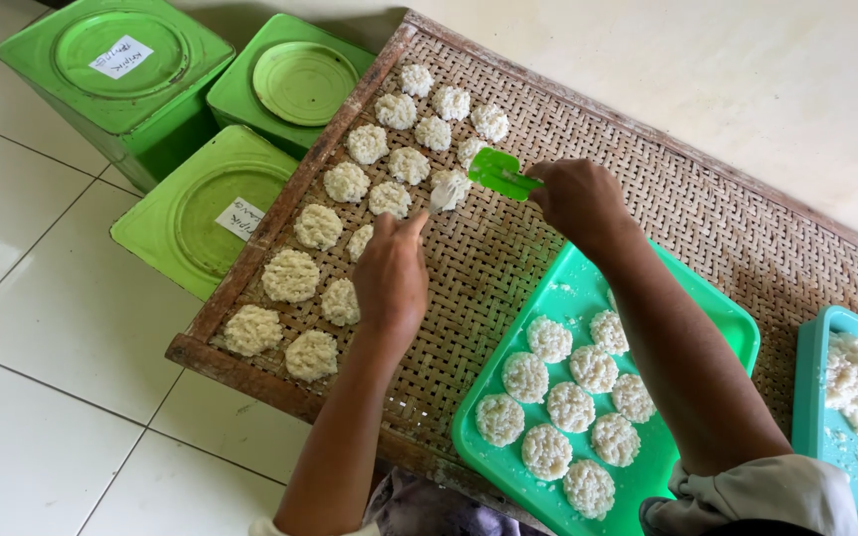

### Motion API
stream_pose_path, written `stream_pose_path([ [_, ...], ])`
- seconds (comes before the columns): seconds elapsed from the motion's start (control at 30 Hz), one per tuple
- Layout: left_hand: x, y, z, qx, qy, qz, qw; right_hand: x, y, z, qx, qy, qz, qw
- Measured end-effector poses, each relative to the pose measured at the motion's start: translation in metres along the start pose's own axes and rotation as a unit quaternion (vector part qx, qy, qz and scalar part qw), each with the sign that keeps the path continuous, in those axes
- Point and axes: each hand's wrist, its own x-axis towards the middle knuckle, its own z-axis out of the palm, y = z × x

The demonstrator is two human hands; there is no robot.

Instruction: Arranging small round food items onto a woven mat for drying using a fork and a scraper

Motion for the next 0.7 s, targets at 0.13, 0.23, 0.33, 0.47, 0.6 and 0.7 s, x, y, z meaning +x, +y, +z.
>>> stream_pose_path([
  [0.13, -0.022, -0.007, -0.007, 0.013, -0.013, -0.012, 1.000, -0.012, -0.015, -0.010, 0.015, -0.010, -0.009, 1.000],
  [0.23, -0.030, -0.009, -0.002, 0.014, -0.029, -0.014, 0.999, -0.014, -0.020, -0.017, -0.010, 0.018, -0.008, 1.000],
  [0.33, -0.023, -0.009, 0.003, 0.000, -0.028, -0.010, 1.000, -0.012, -0.026, -0.019, -0.013, 0.049, -0.036, 0.998],
  [0.47, -0.015, -0.014, 0.009, -0.017, -0.004, -0.005, 1.000, -0.011, -0.024, -0.004, -0.055, 0.046, -0.053, 0.996],
  [0.6, -0.011, -0.020, 0.014, -0.018, -0.002, -0.004, 1.000, -0.012, -0.016, 0.000, -0.051, 0.050, -0.055, 0.996],
  [0.7, -0.007, -0.014, 0.010, -0.025, 0.000, -0.017, 1.000, -0.021, -0.021, -0.012, -0.014, 0.074, -0.071, 0.995],
])
